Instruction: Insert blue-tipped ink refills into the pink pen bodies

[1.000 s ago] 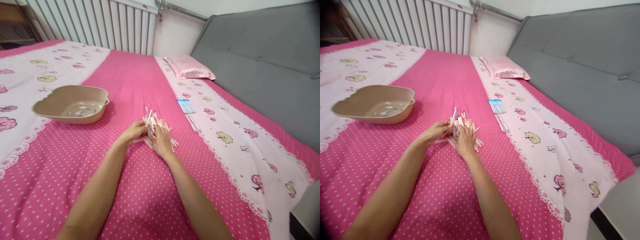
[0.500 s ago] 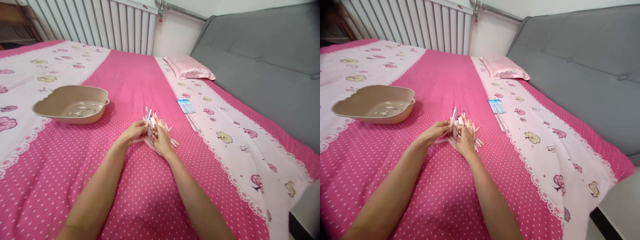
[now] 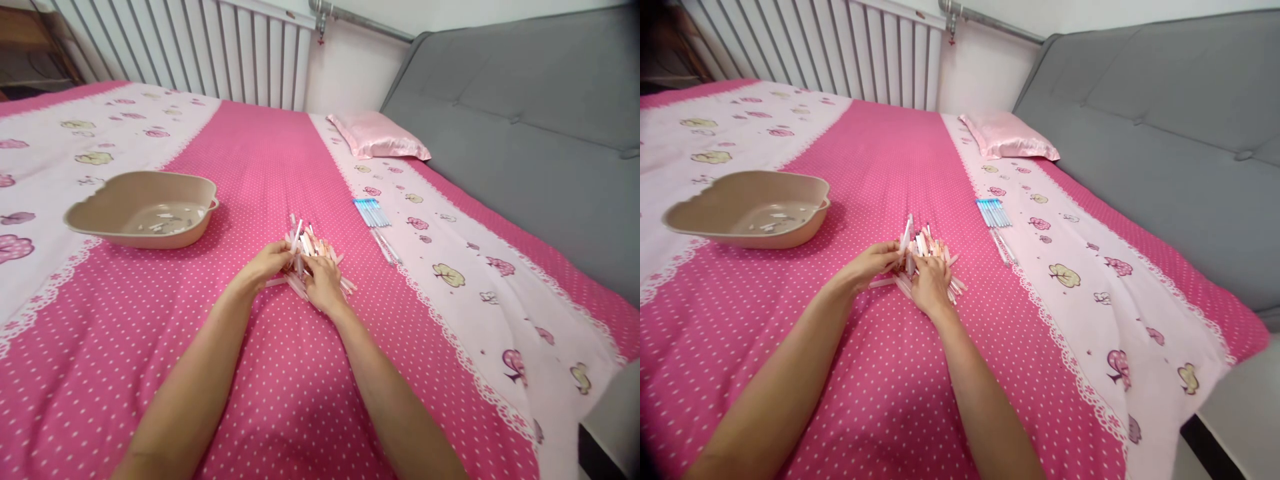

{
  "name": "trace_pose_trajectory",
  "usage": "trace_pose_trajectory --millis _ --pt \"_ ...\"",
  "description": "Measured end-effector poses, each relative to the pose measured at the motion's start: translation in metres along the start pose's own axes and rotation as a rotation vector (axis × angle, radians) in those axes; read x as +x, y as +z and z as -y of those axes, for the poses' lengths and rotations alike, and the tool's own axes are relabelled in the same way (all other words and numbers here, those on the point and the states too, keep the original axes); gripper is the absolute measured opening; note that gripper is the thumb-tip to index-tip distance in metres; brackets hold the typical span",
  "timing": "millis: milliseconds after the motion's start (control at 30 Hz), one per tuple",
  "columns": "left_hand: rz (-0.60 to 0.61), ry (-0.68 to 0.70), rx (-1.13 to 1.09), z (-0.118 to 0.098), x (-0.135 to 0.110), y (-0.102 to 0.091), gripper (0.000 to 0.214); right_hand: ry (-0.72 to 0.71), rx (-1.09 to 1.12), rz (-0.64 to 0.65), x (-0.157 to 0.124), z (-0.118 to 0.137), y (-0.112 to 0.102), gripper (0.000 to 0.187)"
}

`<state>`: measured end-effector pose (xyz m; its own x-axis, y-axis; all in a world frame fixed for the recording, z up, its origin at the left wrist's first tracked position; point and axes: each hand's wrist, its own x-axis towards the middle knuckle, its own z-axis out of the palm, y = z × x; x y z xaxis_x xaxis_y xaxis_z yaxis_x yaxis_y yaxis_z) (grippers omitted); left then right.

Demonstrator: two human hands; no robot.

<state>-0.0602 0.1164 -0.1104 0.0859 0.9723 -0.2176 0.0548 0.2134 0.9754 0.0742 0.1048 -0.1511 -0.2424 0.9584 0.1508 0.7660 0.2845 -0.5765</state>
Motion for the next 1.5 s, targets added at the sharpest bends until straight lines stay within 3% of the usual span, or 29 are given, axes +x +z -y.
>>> trace_pose_trajectory --millis 367,600,800,1133,1300,1500 --pt "-0.008 -0.040 0.017 -0.003 -0.002 0.001 0.013 -0.022 0.031 0.013 -0.001 0.002 0.000 0.042" --pt "-0.061 0.006 0.028 -0.003 -0.001 -0.001 0.012 0.013 0.041 0.022 -0.001 0.004 -0.002 0.040" --pt "-0.064 0.010 0.007 -0.004 0.000 -0.001 0.005 0.006 0.157 -0.002 0.003 0.000 -0.004 0.043" --pt "0.002 0.082 -0.025 0.001 0.001 -0.004 0.006 -0.148 0.394 -0.096 0.011 -0.006 -0.004 0.049" --pt "0.006 0.122 -0.034 -0.002 0.000 -0.004 0.007 -0.181 0.327 -0.173 0.007 0.001 -0.011 0.042" --pt "0.095 0.090 -0.148 -0.005 -0.005 -0.001 0.007 -0.212 0.247 -0.291 0.004 0.004 -0.017 0.030"
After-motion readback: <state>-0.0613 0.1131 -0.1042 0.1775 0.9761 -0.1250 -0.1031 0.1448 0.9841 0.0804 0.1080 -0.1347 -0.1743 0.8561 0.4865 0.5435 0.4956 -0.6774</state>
